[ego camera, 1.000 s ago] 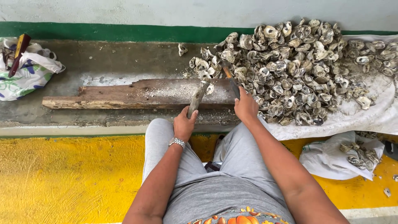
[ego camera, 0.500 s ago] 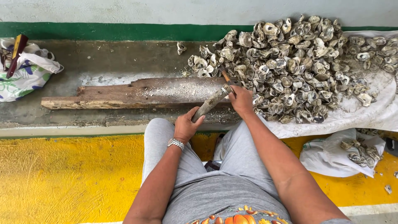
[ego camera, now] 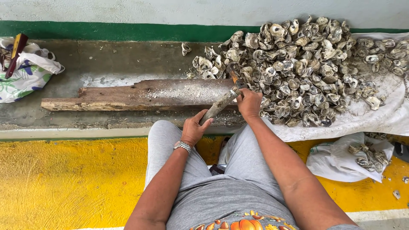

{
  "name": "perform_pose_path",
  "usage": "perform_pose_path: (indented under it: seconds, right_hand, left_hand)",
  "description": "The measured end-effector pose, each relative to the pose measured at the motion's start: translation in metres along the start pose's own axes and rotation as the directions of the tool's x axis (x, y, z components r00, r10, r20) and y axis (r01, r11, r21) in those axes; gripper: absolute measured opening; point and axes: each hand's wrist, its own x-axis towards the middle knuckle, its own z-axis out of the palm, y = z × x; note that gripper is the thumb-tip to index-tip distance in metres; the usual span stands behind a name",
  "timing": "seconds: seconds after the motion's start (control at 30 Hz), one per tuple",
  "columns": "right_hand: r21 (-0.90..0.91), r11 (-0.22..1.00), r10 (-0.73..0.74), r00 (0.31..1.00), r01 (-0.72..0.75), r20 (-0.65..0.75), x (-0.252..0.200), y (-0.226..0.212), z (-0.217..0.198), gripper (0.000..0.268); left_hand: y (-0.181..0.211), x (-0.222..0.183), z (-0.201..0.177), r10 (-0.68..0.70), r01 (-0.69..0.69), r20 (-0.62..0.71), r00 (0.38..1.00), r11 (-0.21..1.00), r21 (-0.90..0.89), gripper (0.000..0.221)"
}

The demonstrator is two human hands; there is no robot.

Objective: Opening oysters using a hammer and a wooden block against a concrete ledge.

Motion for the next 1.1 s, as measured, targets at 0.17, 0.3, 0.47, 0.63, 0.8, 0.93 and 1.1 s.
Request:
perform_pose_path:
  seconds: [0.17, 0.3, 0.47, 0.63, 0.8, 0.93, 1.1]
  right_hand:
    - [-0.032, 0.999, 0.011, 1.000, -0.011, 0.002, 0.000, -0.004, -0.006, 0.006]
    - [-0.032, 0.997, -0.066, 0.997, 0.068, 0.049, 0.000, -0.006, -0.007, 0.006]
    - [0.194, 0.978, -0.069, 0.997, 0.076, -0.042, 0.003, -0.001, -0.013, 0.010]
    - [0.446, 0.838, 0.281, 0.950, -0.314, 0.139, -0.017, 0.002, -0.082, 0.023]
    - [0.617, 0.340, 0.727, 0.615, -0.709, 0.305, -0.099, 0.146, -0.137, 0.032]
    - [0.446, 0.220, 0.880, 0.373, -0.868, 0.293, -0.150, 0.230, -0.221, 0.034]
    - [0.827, 0.090, 0.989, 0.149, -0.555, -0.008, -0.172, 0.296, -0.298, 0.030]
  left_hand:
    - [0.001, 0.001, 0.001, -0.029, 0.029, 0.018, 0.999, 0.999, -0.022, 0.053]
    - [-0.019, 0.005, 0.011, 0.044, -0.059, -0.073, 0.996, 0.974, -0.217, 0.051]
    - [-0.016, 0.004, -0.001, -0.158, 0.112, -0.142, 0.977, 0.951, -0.288, 0.051]
    - [-0.011, 0.006, -0.008, -0.201, 0.121, -0.217, 0.955, 0.935, -0.334, 0.049]
    - [-0.015, 0.006, -0.006, -0.188, 0.094, -0.282, 0.941, 0.944, -0.317, 0.049]
    - [-0.019, 0.010, -0.002, -0.171, 0.062, -0.302, 0.938, 0.938, -0.340, 0.049]
    - [-0.010, 0.007, -0.006, -0.199, 0.100, -0.260, 0.945, 0.932, -0.349, 0.049]
